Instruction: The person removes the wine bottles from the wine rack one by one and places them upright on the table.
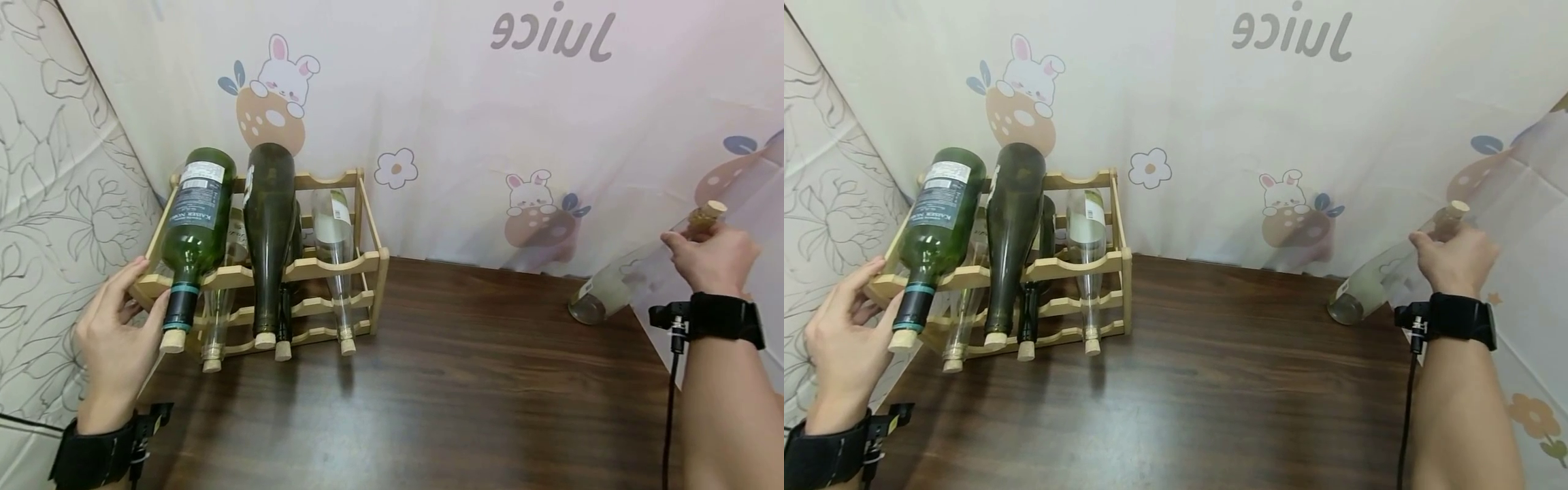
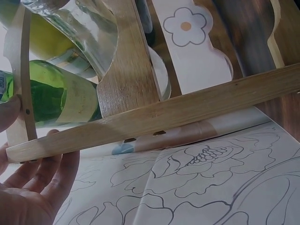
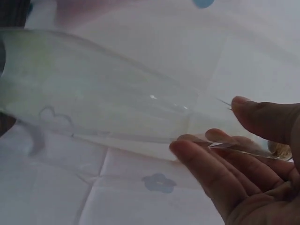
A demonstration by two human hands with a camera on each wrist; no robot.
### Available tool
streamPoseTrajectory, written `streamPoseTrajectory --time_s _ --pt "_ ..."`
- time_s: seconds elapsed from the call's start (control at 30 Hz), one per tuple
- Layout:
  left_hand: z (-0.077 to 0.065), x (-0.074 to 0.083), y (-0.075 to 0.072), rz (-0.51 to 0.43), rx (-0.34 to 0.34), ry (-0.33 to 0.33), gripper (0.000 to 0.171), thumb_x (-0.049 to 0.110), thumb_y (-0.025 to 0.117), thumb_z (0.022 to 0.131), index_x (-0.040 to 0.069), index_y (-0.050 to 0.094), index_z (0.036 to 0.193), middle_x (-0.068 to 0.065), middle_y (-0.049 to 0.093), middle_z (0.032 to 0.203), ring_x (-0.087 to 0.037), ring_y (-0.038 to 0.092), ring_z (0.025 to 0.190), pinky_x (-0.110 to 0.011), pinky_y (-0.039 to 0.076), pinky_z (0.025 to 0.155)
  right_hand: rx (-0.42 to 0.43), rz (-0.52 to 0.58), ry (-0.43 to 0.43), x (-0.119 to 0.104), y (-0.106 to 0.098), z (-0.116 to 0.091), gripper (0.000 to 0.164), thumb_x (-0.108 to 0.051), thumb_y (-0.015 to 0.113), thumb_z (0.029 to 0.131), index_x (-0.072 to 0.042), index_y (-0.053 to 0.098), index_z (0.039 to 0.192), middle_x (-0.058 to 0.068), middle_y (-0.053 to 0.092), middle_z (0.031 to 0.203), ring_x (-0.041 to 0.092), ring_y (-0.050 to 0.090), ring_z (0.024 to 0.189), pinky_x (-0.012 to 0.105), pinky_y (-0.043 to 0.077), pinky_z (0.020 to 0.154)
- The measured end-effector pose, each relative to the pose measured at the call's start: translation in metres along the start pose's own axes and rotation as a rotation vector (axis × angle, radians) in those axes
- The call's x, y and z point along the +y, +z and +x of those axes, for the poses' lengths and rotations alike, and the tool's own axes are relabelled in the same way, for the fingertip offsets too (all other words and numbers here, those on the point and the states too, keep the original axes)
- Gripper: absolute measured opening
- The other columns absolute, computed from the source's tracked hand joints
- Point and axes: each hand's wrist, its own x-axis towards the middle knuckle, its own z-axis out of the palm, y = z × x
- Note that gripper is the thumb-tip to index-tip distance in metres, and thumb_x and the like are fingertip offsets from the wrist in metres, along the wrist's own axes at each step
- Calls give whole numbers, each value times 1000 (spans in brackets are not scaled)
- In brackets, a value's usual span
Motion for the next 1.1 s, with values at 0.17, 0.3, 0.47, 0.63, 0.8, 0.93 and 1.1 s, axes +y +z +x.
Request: streamPoseTrajectory --time_s 0.17,0.3,0.47,0.63,0.8,0.93,1.1 --pt "0 -1 0 -8 1 4 61 -20 79 79 3 71 135 -23 70 136 17 58 119 6 47 92 14 -27 -17 3 0 9 61 -39 58 103 11 60 138 -1 61 62 43 54 130 28 43 68" --pt "2 0 1 -8 -3 10 62 -20 79 79 4 71 135 -22 70 136 17 58 119 6 47 92 9 -24 -13 6 2 13 58 -37 58 104 13 60 134 -22 43 53 43 53 117 35 45 72" --pt "2 -1 0 2 -6 29 62 -18 79 80 5 70 136 -21 70 137 18 57 119 6 46 92 -16 -25 -13 4 4 15 57 -35 55 106 16 56 131 14 59 71 52 44 131 47 46 82" --pt "-2 -2 -1 13 1 18 64 -19 79 79 7 70 137 -21 70 137 20 56 116 7 46 91 -34 -34 -7 -1 2 18 64 -39 52 106 14 52 142 12 64 69 52 43 136 45 45 76" --pt "-2 -2 -1 5 0 9 63 -19 79 80 6 70 137 -21 70 137 19 57 115 7 46 91 -23 -47 2 -5 5 13 67 -41 47 108 13 50 148 36 52 149 50 33 149 64 38 118" --pt "-2 -1 -1 1 -2 11 62 -19 79 81 5 70 137 -20 70 137 19 57 115 6 46 91 -2 -39 -15 -1 9 16 66 -40 48 107 15 52 144 36 50 150 51 35 148 64 31 123" --pt "-2 -1 -2 3 -6 32 62 -18 80 80 5 70 137 -20 70 137 19 56 118 7 46 91 6 41 67 2 3 5 74 -47 50 104 4 41 158 28 41 164 47 31 154 70 27 128"
